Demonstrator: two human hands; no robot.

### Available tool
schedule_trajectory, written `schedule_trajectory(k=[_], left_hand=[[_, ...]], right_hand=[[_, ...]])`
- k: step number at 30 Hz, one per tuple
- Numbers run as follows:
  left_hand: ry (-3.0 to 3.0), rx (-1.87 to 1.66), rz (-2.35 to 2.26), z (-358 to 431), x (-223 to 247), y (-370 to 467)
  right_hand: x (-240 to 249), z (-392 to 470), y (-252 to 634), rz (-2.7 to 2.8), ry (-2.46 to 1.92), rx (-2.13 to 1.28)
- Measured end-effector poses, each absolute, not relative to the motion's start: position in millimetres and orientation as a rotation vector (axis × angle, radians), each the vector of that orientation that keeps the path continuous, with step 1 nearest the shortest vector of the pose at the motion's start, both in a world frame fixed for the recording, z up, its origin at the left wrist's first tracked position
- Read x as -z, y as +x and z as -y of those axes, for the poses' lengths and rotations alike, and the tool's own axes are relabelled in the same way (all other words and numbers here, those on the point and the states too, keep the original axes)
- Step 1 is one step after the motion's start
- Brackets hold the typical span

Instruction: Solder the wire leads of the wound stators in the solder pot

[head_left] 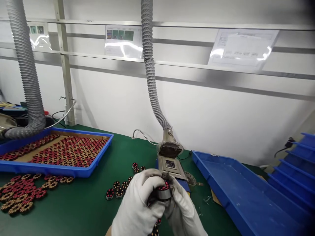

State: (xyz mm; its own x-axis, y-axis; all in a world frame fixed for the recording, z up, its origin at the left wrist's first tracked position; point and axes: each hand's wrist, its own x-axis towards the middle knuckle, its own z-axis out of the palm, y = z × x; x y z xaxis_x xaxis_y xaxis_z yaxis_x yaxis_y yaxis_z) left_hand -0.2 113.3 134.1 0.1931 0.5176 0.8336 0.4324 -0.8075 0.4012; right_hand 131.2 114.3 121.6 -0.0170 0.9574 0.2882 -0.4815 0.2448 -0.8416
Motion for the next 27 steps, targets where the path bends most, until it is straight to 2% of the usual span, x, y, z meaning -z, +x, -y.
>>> schedule_trajectory(k=[9, 15, 23, 27], left_hand=[[2.322, -1.666, -0.931, -117, -130, -3], [2.242, -1.681, -0.903, -118, -132, -1], [2.294, -1.532, -0.854, -121, -129, -8], [2.409, -1.545, -0.81, -120, -131, -6]], right_hand=[[-121, -105, 125, 0.934, -0.518, -1.398], [-118, -112, 125, 0.957, -0.572, -1.373], [-121, -117, 156, 1.457, -0.742, -0.928], [-121, -115, 153, 1.404, -0.727, -0.83]])
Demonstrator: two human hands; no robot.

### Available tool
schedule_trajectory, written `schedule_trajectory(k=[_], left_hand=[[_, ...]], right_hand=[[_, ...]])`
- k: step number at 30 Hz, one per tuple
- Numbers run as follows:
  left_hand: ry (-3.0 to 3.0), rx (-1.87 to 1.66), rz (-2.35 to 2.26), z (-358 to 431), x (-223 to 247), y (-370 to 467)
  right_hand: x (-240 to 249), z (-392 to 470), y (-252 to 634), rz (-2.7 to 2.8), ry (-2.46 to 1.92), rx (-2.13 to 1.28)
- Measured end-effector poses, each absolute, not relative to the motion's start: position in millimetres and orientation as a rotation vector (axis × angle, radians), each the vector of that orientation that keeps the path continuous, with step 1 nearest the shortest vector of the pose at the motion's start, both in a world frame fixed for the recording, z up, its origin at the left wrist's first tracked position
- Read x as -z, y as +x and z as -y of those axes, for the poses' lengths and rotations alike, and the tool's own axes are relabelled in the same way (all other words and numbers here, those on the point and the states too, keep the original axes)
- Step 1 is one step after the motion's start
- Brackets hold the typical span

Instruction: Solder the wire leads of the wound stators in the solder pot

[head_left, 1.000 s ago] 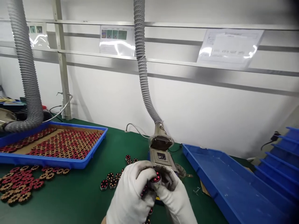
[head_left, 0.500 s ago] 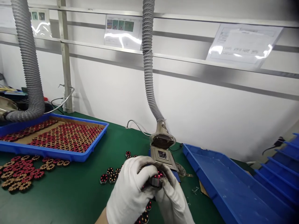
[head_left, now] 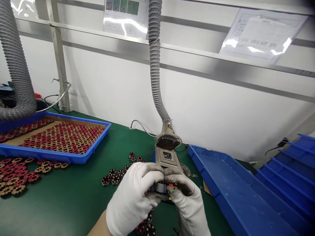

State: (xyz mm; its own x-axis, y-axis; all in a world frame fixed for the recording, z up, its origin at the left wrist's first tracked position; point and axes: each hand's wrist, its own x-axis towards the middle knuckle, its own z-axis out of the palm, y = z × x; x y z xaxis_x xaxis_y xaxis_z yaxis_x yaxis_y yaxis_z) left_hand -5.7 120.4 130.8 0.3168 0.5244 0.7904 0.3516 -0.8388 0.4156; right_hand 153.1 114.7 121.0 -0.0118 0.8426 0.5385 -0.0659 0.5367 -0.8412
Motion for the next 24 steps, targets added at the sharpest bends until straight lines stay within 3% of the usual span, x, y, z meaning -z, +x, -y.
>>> schedule_trajectory(k=[6, 12, 19, 24], left_hand=[[2.544, -1.666, -0.821, -116, -133, 1], [2.479, -1.746, -0.859, -117, -133, -3], [2.382, -1.734, -0.88, -121, -128, -3], [2.245, -1.561, -0.63, -128, -129, -12]], right_hand=[[-121, -114, 139, 0.872, -0.578, -1.288], [-115, -123, 141, 0.893, -0.555, -1.223], [-130, -105, 123, 0.831, -0.604, -1.47], [-127, -103, 125, 0.711, -0.537, -1.638]])
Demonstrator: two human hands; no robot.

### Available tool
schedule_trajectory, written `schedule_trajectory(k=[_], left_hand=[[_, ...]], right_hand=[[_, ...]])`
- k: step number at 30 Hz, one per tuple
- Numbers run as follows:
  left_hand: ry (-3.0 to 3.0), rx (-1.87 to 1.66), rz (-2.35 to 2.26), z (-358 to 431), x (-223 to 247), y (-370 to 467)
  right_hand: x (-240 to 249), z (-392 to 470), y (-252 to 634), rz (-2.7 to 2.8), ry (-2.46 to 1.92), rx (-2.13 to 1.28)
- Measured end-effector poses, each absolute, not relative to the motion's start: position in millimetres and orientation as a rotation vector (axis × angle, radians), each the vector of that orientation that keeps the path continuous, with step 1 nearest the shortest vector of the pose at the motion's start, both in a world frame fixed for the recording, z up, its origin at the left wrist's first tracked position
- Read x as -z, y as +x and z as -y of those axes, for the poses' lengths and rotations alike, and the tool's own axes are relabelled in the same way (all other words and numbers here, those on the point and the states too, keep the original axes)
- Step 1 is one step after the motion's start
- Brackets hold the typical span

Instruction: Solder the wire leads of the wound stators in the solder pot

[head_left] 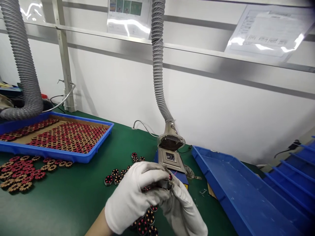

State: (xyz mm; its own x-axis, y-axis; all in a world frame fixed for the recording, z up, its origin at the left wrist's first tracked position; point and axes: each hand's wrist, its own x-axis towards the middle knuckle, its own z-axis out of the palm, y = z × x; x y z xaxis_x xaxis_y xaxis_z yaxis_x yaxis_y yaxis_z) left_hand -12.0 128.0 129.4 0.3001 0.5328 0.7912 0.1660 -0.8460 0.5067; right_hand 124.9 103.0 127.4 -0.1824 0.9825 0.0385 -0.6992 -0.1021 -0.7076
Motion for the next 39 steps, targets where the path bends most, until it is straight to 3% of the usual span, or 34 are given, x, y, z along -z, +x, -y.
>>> schedule_trajectory(k=[8, 15, 24, 28, 35, 39], left_hand=[[1.592, -1.632, -0.654, -127, -138, -18], [1.961, -1.44, -0.729, -124, -137, -17], [1.381, -1.629, -0.666, -130, -132, -17], [1.495, -1.35, -0.662, -128, -136, -16], [1.364, -1.668, -0.605, -131, -134, -20], [1.513, -1.454, -0.721, -128, -139, -23]], right_hand=[[-119, -102, 125, 0.667, -0.531, -1.719], [-117, -107, 128, 0.585, -0.35, -1.791], [-118, -102, 117, 0.649, -0.586, -1.685], [-116, -105, 115, 0.688, -0.62, -1.618], [-110, -106, 118, 0.75, -0.663, -1.555], [-111, -107, 117, 0.717, -0.628, -1.602]])
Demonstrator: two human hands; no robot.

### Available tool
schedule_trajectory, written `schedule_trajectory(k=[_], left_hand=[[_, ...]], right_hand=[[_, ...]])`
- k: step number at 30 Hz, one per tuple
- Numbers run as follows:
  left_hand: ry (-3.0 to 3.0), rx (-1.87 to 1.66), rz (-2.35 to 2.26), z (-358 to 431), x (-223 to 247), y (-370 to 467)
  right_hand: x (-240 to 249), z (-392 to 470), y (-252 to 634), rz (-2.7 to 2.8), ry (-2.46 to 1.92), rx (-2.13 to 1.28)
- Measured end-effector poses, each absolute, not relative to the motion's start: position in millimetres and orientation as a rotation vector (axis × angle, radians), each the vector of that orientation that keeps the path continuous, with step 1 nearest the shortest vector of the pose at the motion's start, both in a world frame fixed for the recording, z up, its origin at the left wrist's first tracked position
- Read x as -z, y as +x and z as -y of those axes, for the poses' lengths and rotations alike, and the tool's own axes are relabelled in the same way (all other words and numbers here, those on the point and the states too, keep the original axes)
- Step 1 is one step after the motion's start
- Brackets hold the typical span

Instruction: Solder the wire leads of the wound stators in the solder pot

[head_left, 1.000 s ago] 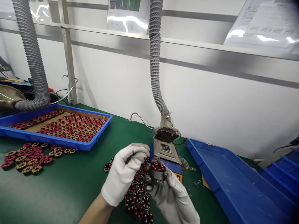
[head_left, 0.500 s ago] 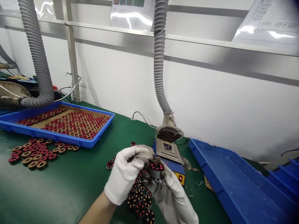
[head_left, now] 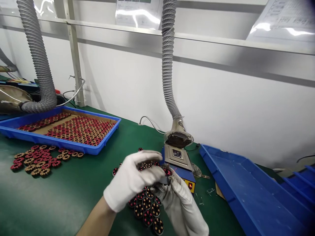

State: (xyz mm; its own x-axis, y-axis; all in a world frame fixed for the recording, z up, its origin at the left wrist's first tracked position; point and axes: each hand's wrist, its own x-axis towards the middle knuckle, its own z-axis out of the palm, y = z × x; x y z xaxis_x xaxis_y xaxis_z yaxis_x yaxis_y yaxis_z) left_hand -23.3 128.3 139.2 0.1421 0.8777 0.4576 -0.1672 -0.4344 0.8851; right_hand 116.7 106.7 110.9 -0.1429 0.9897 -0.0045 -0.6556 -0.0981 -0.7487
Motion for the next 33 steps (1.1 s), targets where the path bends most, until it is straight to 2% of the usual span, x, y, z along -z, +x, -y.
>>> schedule_trajectory(k=[3, 9, 16, 26, 33], left_hand=[[1.516, -1.348, -0.618, -127, -141, -16], [1.21, -1.652, -0.663, -129, -137, -19], [1.873, -1.383, -0.768, -123, -138, -14], [1.955, -1.372, -0.639, -129, -142, -22], [1.54, -1.524, -0.636, -130, -133, -15]], right_hand=[[-111, -106, 115, 0.69, -0.603, -1.6], [-114, -104, 125, 0.624, -0.478, -1.793], [-123, -108, 121, 0.533, -0.281, -1.941], [-123, -107, 118, 0.517, -0.271, -1.937], [-111, -103, 117, 0.584, -0.363, -1.906]])
